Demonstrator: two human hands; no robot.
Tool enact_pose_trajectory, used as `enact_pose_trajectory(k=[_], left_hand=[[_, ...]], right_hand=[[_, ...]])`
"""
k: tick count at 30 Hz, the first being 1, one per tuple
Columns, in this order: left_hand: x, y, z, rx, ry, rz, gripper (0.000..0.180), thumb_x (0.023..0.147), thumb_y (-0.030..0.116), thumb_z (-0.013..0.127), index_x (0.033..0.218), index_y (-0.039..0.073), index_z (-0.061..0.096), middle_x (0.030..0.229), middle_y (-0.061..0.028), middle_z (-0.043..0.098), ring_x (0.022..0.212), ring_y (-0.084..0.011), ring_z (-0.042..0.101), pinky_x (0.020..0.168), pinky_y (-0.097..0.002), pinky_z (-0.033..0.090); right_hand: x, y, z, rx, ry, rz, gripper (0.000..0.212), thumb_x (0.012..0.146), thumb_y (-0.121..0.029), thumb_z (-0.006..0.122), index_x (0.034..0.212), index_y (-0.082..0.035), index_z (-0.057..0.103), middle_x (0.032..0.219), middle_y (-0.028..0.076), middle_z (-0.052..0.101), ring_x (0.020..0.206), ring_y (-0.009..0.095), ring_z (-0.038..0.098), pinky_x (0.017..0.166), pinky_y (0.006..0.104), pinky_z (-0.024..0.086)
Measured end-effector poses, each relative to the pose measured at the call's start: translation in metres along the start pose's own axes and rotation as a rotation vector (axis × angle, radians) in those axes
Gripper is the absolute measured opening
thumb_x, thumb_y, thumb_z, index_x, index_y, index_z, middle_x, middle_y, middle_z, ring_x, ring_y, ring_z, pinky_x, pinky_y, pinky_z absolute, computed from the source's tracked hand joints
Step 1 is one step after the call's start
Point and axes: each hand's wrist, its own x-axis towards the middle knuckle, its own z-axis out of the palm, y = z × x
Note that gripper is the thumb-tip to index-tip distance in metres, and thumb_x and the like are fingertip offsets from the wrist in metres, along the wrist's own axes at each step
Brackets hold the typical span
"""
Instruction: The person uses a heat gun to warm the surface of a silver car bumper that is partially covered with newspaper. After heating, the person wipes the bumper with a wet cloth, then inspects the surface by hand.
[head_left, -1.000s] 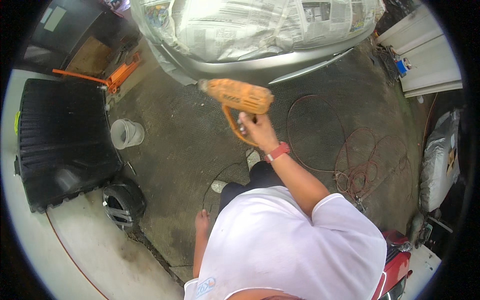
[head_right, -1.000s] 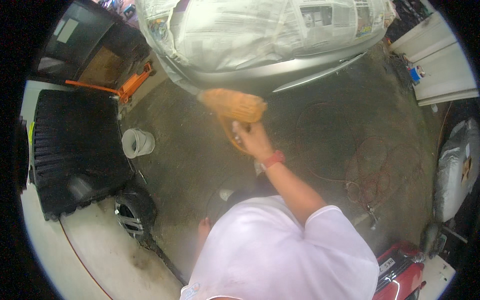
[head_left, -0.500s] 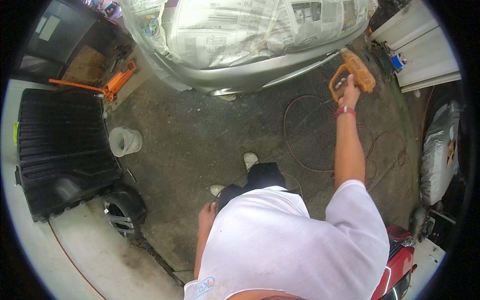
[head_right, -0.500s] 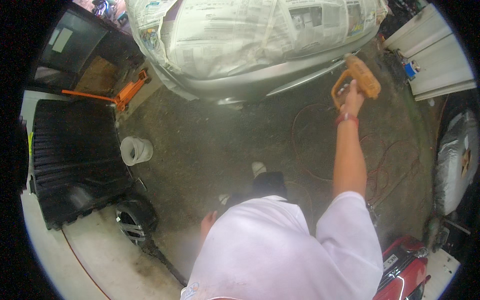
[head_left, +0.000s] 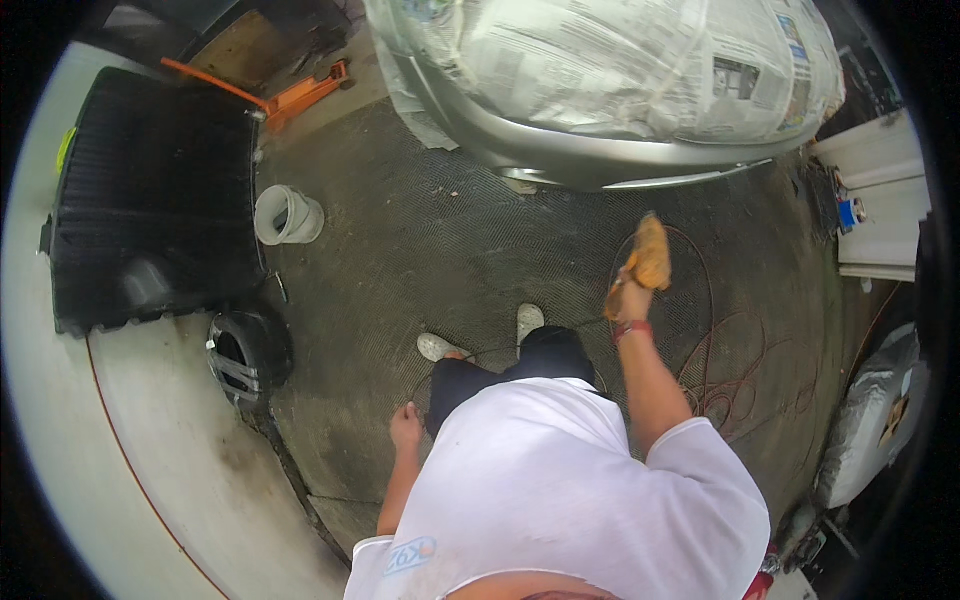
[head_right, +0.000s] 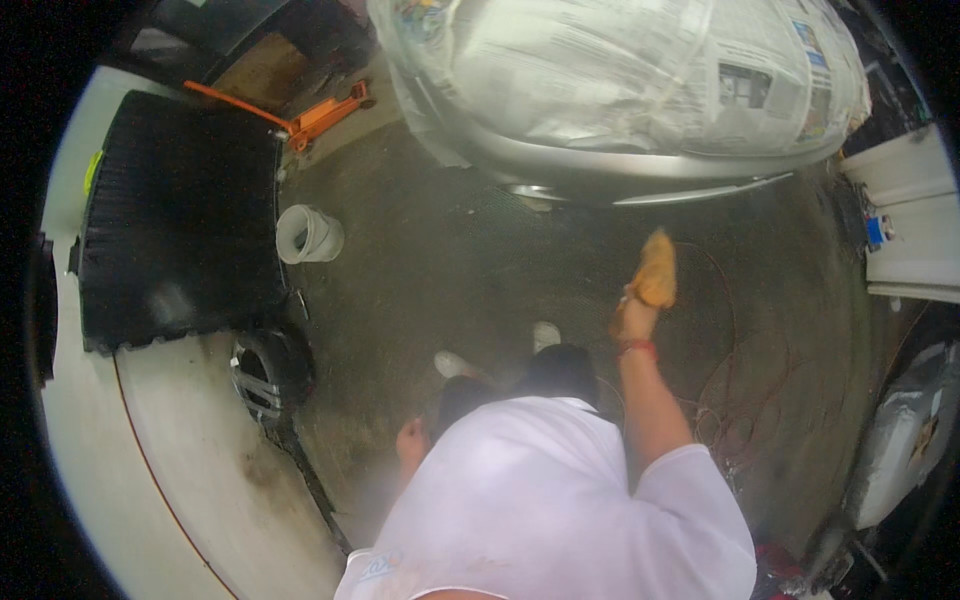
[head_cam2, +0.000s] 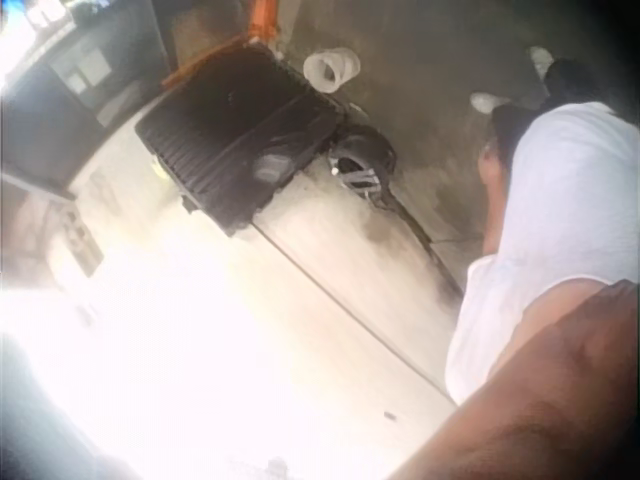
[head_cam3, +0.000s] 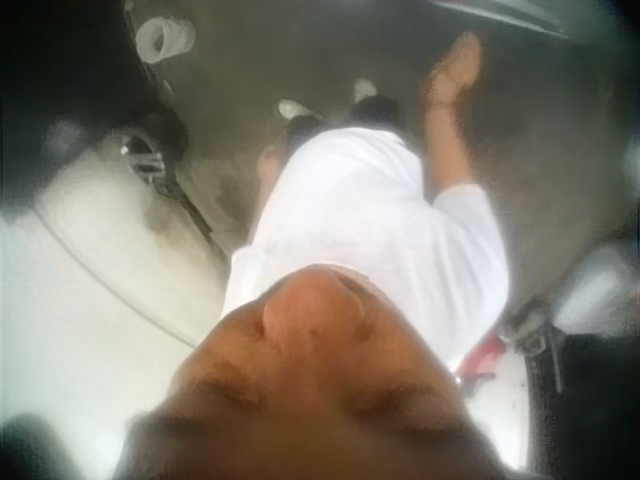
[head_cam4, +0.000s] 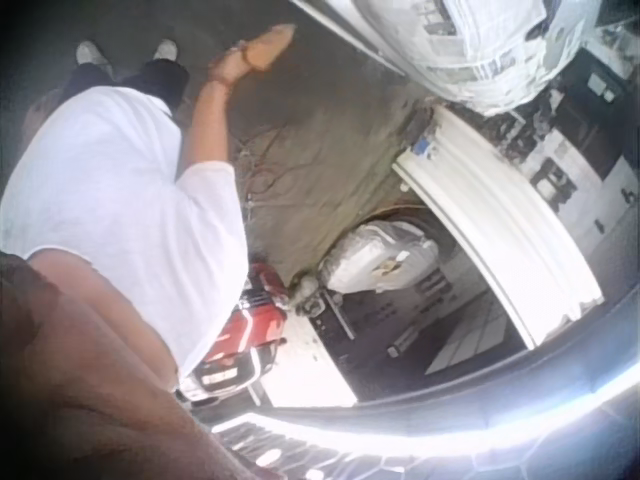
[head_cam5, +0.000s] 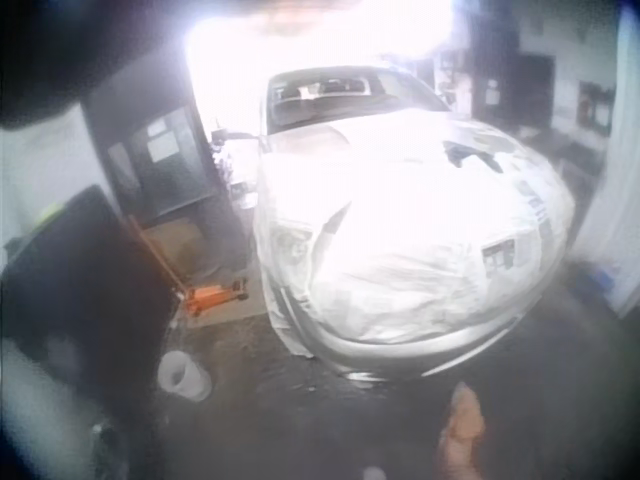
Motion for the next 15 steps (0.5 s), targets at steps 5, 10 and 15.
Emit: enact_pose_trajectory(k=[5,10,15], left_hand=[[0.004,-0.05,-0.021,-0.127,0.053,-0.205,0.046,0.113,0.037,0.057,0.102,-0.003,0.076,0.093,-0.0214,0.074,0.088,-0.0358,0.07,0.084,-0.049,0.053],[0.037,-0.081,-0.042,-0.194,0.022,-0.17,0.045,0.113,0.036,0.056,0.102,-0.003,0.077,0.095,-0.0203,0.076,0.088,-0.0339,0.07,0.085,-0.0477,0.053],[0.098,-0.109,-0.073,-0.232,-0.035,-0.226,0.046,0.113,0.038,0.057,0.109,-0.001,0.079,0.102,-0.0182,0.078,0.097,-0.0333,0.073,0.09,-0.0451,0.054]], right_hand=[[-0.067,0.082,0.114,-0.207,-0.266,-0.231,0.053,0.102,-0.015,0.077,0.148,-0.001,0.057,0.138,0.013,0.068,0.124,0.03,0.066,0.108,0.0407,0.049],[-0.116,0.073,0.238,-0.387,-0.523,-0.335,0.066,0.1,-0.021,0.076,0.156,-0.001,0.048,0.146,0.021,0.065,0.135,0.036,0.065,0.114,0.0439,0.048],[-0.131,0.01,0.365,-0.659,-0.714,-0.622,0.06,0.096,-0.009,0.072,0.151,0.001,0.051,0.131,0.014,0.068,0.114,0.023,0.067,0.099,0.0345,0.053]])
